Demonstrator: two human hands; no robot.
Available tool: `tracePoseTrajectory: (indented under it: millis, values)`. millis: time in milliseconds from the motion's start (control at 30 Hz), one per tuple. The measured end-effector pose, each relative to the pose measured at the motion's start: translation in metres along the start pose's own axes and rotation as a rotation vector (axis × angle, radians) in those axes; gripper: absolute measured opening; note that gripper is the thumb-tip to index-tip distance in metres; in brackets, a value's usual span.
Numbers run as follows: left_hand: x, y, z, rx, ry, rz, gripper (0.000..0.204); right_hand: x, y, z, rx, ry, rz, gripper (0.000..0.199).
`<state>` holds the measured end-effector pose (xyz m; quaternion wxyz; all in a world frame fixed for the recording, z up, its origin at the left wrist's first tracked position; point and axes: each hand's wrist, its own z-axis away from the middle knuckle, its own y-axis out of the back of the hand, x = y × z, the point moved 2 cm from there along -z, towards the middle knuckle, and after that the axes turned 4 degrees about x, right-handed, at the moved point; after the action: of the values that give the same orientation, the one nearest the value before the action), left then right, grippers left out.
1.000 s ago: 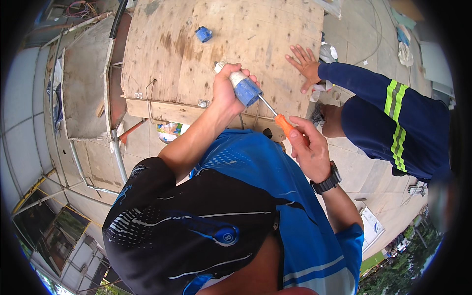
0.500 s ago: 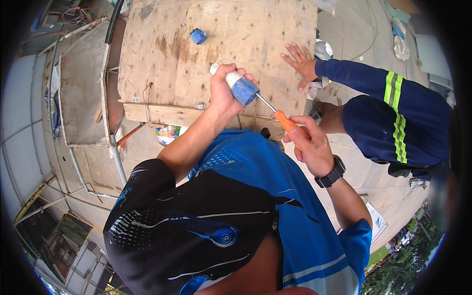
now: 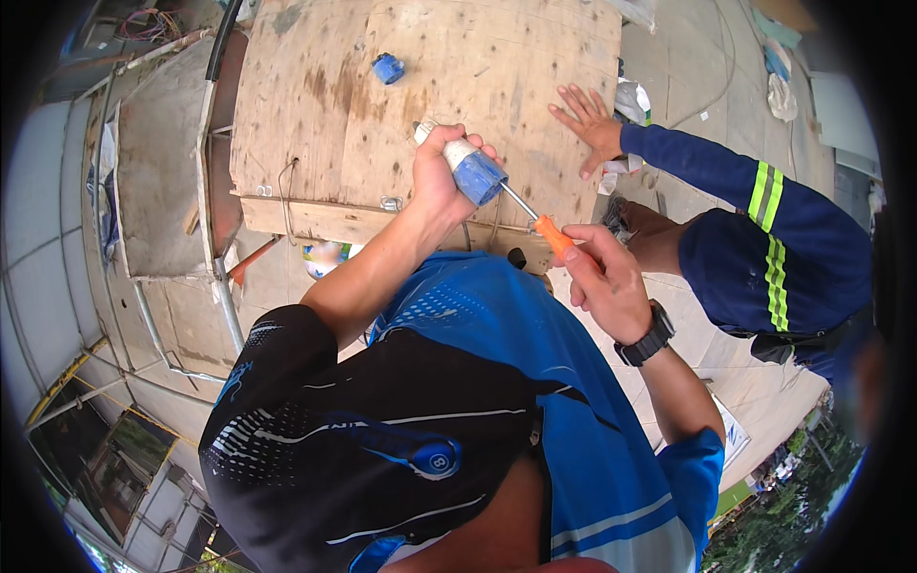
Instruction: The person uses a screwdriver to tighten screws on a blue electrical component, then inserts it into a white cylindrical housing. The person repeats the process with a second blue component, securing each with the screwdriver.
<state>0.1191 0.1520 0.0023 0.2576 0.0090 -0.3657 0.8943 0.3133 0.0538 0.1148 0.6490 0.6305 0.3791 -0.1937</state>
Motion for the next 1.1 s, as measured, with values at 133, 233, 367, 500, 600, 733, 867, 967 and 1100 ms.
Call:
tracePoseTrajectory:
  millis: [133,233,367,500,600,733,867,967,1100]
  values:
    - [0.001,-0.002,-0.002,0.051,0.024,-0.023,0.010,-0.014,0.002,-0.002,-0.049,0.133,0.343,0.033]
    - [-0.002,-0.001,0.001,0.055,0.025,-0.013,0.012,-0.004,-0.005,0.002,0.043,0.113,0.069,0.029]
    - [0.005,0.001,0.013,-0.026,-0.031,0.069,0.012,0.003,-0.005,-0.001,-0.030,-0.196,-0.206,0.030]
    - [0.006,0.003,0.008,0.008,-0.011,0.036,0.010,0.001,-0.001,-0.003,-0.179,-0.600,-0.437,0.033]
    - [0.007,0.002,0.004,0.059,0.002,0.062,0.010,-0.023,0.004,-0.010,-0.075,0.371,0.725,0.037]
    - [0.008,-0.003,0.012,0.062,-0.007,0.004,0.010,-0.013,0.001,-0.003,-0.184,0.099,0.417,0.043]
    - [0.008,-0.001,0.019,0.017,-0.011,0.022,0.011,-0.014,-0.001,-0.003,-0.054,-0.051,-0.051,0.039]
    - [0.007,0.002,0.018,-0.061,-0.034,0.037,0.010,-0.014,-0.006,0.003,-0.053,-0.229,-0.306,0.036]
    - [0.009,0.005,0.016,-0.188,-0.061,0.054,0.010,-0.019,-0.005,0.006,-0.165,-0.606,-0.610,0.035]
